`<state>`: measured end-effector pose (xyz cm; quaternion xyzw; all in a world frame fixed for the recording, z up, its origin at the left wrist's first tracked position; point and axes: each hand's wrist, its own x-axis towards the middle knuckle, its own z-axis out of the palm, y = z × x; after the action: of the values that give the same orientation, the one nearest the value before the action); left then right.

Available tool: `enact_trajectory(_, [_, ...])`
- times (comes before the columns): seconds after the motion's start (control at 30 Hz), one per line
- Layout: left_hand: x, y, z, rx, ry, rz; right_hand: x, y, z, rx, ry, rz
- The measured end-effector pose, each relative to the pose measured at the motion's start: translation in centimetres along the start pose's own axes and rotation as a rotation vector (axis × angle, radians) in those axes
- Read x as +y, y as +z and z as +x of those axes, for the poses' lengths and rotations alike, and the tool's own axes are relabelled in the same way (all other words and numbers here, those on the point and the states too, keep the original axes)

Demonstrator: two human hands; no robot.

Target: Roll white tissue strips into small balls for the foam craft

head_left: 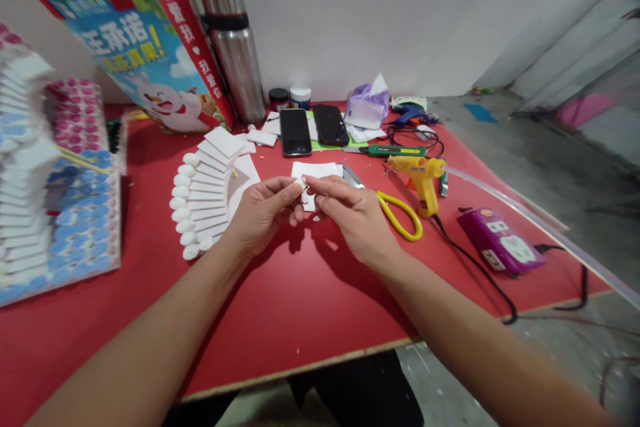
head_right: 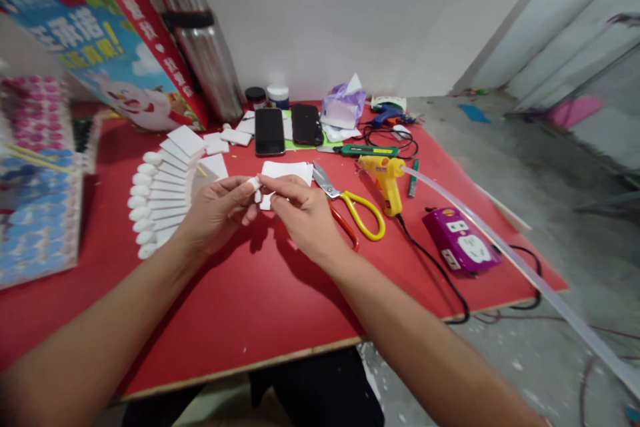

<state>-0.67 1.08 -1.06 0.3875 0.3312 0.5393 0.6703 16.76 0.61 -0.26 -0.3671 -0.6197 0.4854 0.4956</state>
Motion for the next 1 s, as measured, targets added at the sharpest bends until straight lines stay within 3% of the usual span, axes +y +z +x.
enact_trajectory(0.2, [-0.1, -0.1, 0.0, 0.004, 0.012, 0.037, -0.1, -0.3, 0.1, -0.036, -0.092, -0.107])
enact_trajectory(0.5, [0.0, -0.3, -0.2, 0.021, -0.015, 0.133, 0.3, -0.7, 0.1, -0.036, -0.390, -0.399])
enact_trajectory(0.73, [-0.1, -0.4, -0.3, 0.053, 0.073, 0.308, 0.7, -1.0, 0.1, -0.055, -0.610, -0.608])
enact_trajectory(0.87, [0.1, -0.5, -0.3, 0.045, 0.079, 0.366, 0.4, -1.4, 0.1, -0.094, -0.654, -0.708])
enact_trajectory(1.0, [0.2, -0.6, -0.2, 0.028, 0.064, 0.245, -0.6, -1.7, 0.2, 0.037, -0.559, -0.564])
